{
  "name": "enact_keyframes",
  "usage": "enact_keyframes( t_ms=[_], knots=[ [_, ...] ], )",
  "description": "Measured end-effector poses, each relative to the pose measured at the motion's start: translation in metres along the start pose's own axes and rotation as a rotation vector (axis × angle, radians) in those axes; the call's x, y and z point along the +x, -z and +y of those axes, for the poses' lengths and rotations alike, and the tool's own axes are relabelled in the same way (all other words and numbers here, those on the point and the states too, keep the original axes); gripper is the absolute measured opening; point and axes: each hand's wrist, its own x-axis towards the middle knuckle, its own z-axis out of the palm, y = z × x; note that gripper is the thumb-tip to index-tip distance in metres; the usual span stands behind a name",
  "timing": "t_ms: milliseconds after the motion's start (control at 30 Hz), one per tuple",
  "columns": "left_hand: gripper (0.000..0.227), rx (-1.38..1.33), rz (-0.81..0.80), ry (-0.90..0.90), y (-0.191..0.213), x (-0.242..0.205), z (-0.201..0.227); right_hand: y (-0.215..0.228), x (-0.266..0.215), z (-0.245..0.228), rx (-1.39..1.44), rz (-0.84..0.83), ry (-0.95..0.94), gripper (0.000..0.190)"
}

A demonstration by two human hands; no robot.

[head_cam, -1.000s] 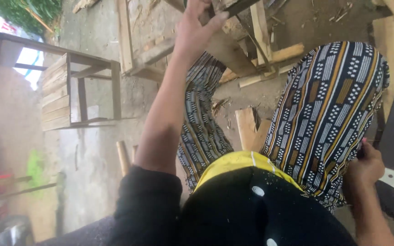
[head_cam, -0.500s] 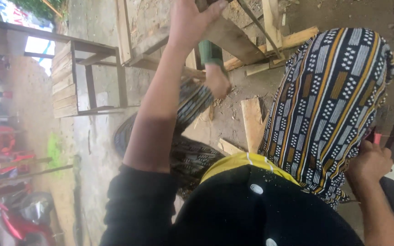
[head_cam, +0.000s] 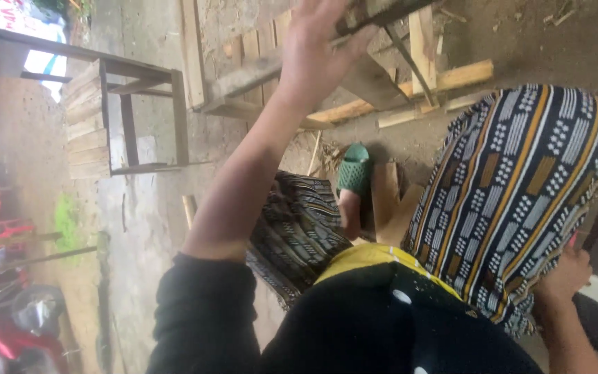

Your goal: The person sits on the ground among wooden stool frames and scrap wood, using pliers to pull nails from the frames and a hammer to tap and pry the wood apart. They reposition the frames repeatedly while extracting nails and separating pieces.

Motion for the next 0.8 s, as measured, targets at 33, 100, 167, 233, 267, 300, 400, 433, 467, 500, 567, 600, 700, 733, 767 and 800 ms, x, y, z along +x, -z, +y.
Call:
enact_keyframes(
  t_ms=[33,100,167,233,267,300,400,433,467,500,567,600,700,733,767,800],
  knots=[
    [0.056,0.000,0.003,-0.004,0.006,0.004,0.003,-0.007,0.005,0.007,0.003,0.004,0.001,0.048],
    [0.048,0.035,-0.083,-0.073,0.015,0.008,0.011,-0.020,0.012,0.027,0.226,0.075,-0.157,0.058],
    [0.056,0.015,-0.067,-0.044,0.008,0.001,-0.001,-0.015,0.008,0.020,0.225,0.066,-0.165,0.051],
    [0.065,-0.005,-0.051,-0.013,-0.001,-0.001,-0.007,-0.018,0.003,0.027,0.222,0.058,-0.173,0.044],
    [0.058,-0.036,-0.023,-0.011,-0.005,0.000,-0.008,-0.024,0.001,0.036,-0.276,0.180,0.150,0.030],
    [0.052,-0.066,0.009,-0.008,-0.008,0.001,-0.008,-0.028,0.001,0.045,-0.771,0.297,0.479,0.017],
    [0.052,-0.142,0.074,0.043,-0.019,-0.002,-0.011,0.031,-0.026,-0.026,-0.632,0.051,0.382,0.026],
    [0.052,-0.139,0.077,0.040,-0.019,-0.002,-0.010,0.043,-0.030,-0.043,-0.629,0.055,0.385,0.026],
    [0.049,-0.185,0.072,0.065,-0.019,-0.002,-0.009,0.055,-0.034,-0.060,-0.641,0.090,0.403,0.025],
    [0.046,-0.232,0.067,0.088,-0.019,-0.001,-0.009,0.067,-0.038,-0.077,-0.652,0.128,0.418,0.024],
    [0.046,-0.247,0.051,0.110,-0.016,-0.001,-0.006,0.063,-0.036,-0.079,-0.655,0.102,0.376,0.018],
    [0.046,-0.263,0.034,0.138,-0.014,-0.001,-0.005,0.062,-0.035,-0.079,-0.661,0.072,0.334,0.019],
    [0.042,-0.342,0.000,0.183,-0.006,0.003,0.000,0.055,-0.033,-0.075,-0.739,0.113,0.330,0.027],
    [0.042,-0.344,0.001,0.180,-0.005,0.003,-0.002,0.056,-0.033,-0.075,-0.738,0.117,0.329,0.027],
    [0.041,-0.389,-0.024,0.191,-0.004,0.004,-0.004,0.056,-0.032,-0.076,-0.755,0.074,0.306,0.023],
    [0.039,-0.434,-0.050,0.201,-0.003,0.004,-0.007,0.056,-0.031,-0.077,-0.772,0.032,0.283,0.025]
  ],
)
